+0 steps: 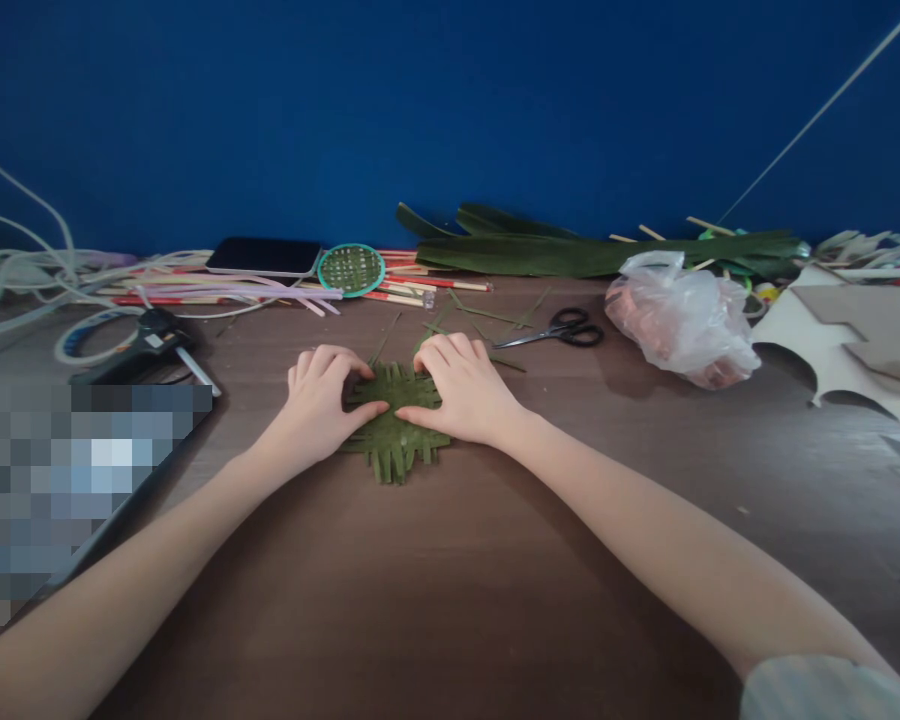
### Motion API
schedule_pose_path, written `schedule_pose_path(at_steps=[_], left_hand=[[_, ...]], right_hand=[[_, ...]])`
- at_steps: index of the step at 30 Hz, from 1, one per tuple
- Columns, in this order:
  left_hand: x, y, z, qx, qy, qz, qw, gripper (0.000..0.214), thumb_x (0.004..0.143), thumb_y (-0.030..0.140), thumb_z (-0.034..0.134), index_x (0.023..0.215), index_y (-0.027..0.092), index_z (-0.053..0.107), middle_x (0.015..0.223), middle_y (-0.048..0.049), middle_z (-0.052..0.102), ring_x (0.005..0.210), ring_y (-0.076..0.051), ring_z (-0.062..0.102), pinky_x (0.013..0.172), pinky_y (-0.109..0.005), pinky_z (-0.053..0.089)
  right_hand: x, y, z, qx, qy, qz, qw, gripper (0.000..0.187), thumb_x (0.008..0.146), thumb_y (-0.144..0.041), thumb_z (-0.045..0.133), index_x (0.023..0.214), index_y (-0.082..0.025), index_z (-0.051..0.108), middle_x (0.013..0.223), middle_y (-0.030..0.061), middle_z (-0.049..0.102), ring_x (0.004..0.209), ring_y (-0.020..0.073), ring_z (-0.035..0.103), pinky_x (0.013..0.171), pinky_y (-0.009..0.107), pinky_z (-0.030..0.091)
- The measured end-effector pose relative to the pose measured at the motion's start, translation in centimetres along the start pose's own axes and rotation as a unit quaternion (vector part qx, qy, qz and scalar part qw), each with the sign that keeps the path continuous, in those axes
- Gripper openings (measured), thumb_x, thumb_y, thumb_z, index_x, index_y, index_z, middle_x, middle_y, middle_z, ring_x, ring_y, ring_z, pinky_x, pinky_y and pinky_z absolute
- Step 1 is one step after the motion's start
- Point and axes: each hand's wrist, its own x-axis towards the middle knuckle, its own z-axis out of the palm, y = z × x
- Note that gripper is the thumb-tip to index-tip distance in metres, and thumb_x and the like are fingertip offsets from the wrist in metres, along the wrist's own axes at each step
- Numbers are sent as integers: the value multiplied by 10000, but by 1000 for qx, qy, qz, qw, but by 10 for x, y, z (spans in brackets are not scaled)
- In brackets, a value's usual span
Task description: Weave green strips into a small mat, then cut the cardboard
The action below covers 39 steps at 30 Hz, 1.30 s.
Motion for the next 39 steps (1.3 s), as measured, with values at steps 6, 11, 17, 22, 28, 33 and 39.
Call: schedule_pose_path(at_steps=[6, 11, 17, 22, 28, 33, 39], left_hand=[[-1, -1, 1, -19, -12, 22, 1000, 276, 781, 292, 618, 1035, 215, 544, 1093, -64, 435, 1043, -251, 398, 901, -426, 321], [0, -2, 1, -31, -19, 13, 999, 254, 774, 303, 626, 1005, 210, 575, 1093, -62, 424, 1050, -251, 396, 918, -436, 314], [1, 0, 0, -38, -27, 22, 999, 256, 789, 282, 606, 1034, 218, 576, 1096, -65, 417, 1062, -249, 384, 933, -440, 302], [2, 0, 0, -40, -35, 24, 998, 251, 790, 274, 597, 1038, 233, 580, 1087, -64, 422, 1061, -255, 375, 927, -442, 301], [3, 1, -1, -47, -43, 22, 998, 240, 790, 269, 597, 1027, 239, 583, 1070, -55, 433, 1056, -251, 375, 933, -440, 294], [3, 1, -2, -45, -47, 23, 998, 238, 792, 271, 598, 1028, 240, 587, 1063, -52, 437, 1056, -249, 373, 933, -435, 293], [3, 3, -4, -48, -57, 12, 997, 228, 792, 264, 600, 1019, 244, 589, 1058, -48, 439, 1056, -246, 379, 937, -433, 294]], right_hand=[[0, 0, 0, 7, -16, -24, 1000, 382, 787, -527, 523, 986, -201, 530, 1156, 94, 539, 1066, 267, 410, 859, 384, 301], [1, 0, -1, 23, -27, -27, 999, 380, 801, -516, 512, 1022, -207, 536, 1211, 90, 525, 1109, 269, 398, 886, 398, 298], [1, 0, -1, 39, -37, -26, 998, 370, 803, -497, 525, 1040, -213, 538, 1225, 84, 523, 1131, 271, 388, 900, 407, 294], [2, 0, -2, 46, -37, -23, 998, 356, 801, -484, 535, 1037, -217, 539, 1231, 83, 518, 1144, 275, 379, 911, 419, 290], [2, 0, -2, 60, -44, -18, 997, 330, 792, -473, 553, 1010, -225, 538, 1244, 77, 505, 1153, 272, 375, 919, 423, 296], [2, 0, -2, 59, -47, -15, 997, 325, 791, -468, 555, 1010, -228, 535, 1245, 71, 503, 1159, 269, 372, 924, 420, 296], [2, 0, -2, 61, -44, -17, 997, 326, 794, -474, 549, 1012, -231, 531, 1239, 71, 506, 1151, 266, 379, 919, 420, 299]])
